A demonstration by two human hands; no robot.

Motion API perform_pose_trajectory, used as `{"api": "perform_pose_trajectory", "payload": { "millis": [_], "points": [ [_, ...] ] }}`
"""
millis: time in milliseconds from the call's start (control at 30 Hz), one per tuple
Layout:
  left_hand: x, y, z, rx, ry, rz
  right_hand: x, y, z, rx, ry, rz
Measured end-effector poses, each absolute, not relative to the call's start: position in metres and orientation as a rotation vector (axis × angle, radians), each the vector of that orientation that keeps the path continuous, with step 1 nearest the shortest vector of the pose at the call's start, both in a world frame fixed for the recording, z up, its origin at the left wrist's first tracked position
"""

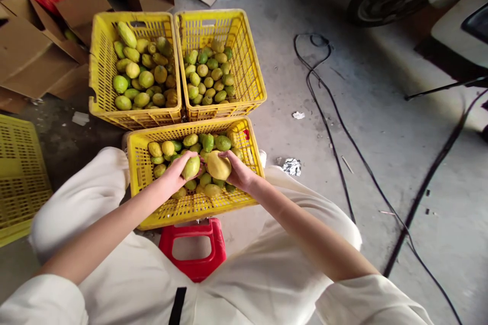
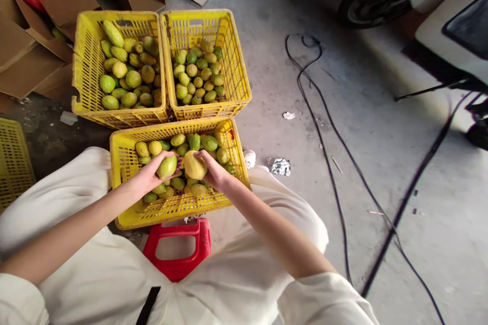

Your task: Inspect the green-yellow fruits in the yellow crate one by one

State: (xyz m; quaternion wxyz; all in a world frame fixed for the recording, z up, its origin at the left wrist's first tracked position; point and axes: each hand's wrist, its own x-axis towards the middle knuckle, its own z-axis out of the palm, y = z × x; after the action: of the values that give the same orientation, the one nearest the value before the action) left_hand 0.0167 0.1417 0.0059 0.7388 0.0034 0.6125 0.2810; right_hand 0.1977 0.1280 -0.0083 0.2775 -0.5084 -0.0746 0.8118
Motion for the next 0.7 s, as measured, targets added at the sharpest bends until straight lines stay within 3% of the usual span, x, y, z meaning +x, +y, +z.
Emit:
{"api": "perform_pose_trajectory", "payload": {
  "millis": [700],
  "points": [
    [0.016, 0.146, 0.007, -0.038, 1.338, 0.582, 0.197, 0.131, -0.005, -1.347, -0.297, 2.192]
  ]
}}
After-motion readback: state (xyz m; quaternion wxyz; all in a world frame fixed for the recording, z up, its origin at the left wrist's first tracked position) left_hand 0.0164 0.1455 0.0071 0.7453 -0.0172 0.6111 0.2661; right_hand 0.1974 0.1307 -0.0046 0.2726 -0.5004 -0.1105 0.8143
